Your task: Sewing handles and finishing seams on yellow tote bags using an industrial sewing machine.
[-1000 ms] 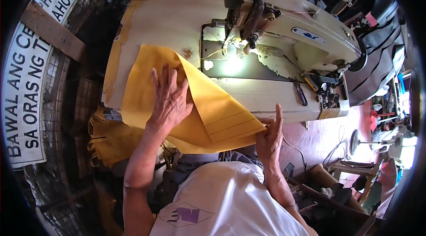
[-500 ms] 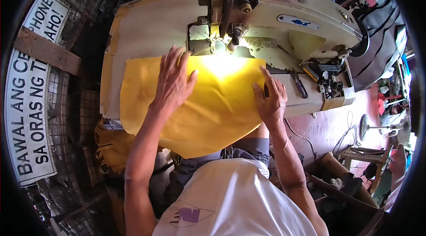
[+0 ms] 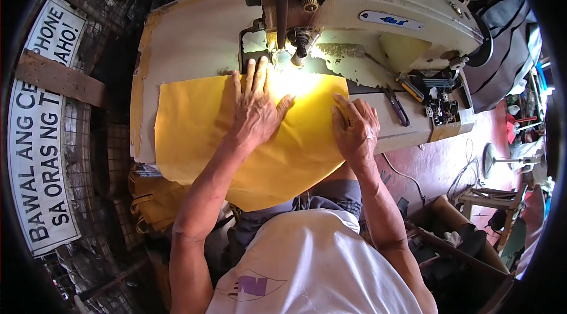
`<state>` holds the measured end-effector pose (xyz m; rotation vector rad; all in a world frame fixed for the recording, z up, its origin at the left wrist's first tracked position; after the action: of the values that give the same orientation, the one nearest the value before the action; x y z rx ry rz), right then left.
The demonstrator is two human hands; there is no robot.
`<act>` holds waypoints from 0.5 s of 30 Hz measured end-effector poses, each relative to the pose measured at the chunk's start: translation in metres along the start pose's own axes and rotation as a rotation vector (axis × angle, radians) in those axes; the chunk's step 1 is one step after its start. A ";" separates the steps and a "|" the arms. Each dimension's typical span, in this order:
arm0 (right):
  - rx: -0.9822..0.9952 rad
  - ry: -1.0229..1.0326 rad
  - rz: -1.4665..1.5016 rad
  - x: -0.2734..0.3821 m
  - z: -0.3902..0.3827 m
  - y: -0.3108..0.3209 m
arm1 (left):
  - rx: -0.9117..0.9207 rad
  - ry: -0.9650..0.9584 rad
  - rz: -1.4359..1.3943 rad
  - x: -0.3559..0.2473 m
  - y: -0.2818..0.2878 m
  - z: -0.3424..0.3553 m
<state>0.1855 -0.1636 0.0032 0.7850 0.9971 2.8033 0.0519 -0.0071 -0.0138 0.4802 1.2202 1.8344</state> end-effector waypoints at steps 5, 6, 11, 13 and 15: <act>0.132 0.010 -0.012 0.000 0.014 -0.019 | 0.054 0.029 0.066 0.034 -0.013 0.025; 0.098 0.027 -0.009 0.000 0.021 -0.023 | 0.059 0.024 0.030 0.043 -0.015 0.030; 0.178 0.154 0.118 0.001 0.051 -0.074 | 0.012 0.024 0.059 0.088 -0.016 0.046; 0.212 0.210 0.181 0.004 0.061 -0.091 | -0.002 0.049 0.094 0.103 -0.019 0.051; 0.206 0.220 0.180 0.005 0.069 -0.099 | 0.004 0.079 0.071 0.114 -0.025 0.057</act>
<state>0.2041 -0.0449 -0.0093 0.6214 1.3310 3.0269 0.0397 0.1213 -0.0255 0.4628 1.2749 1.9274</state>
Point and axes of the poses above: each hand's wrist, its own z-axis towards the middle knuckle, its own y-axis out of the back of the hand, x = y × z, the point moved 6 cm from there along z, towards the middle knuckle, and after that the axes turned 11 degrees about -x, right-handed, at the moved point
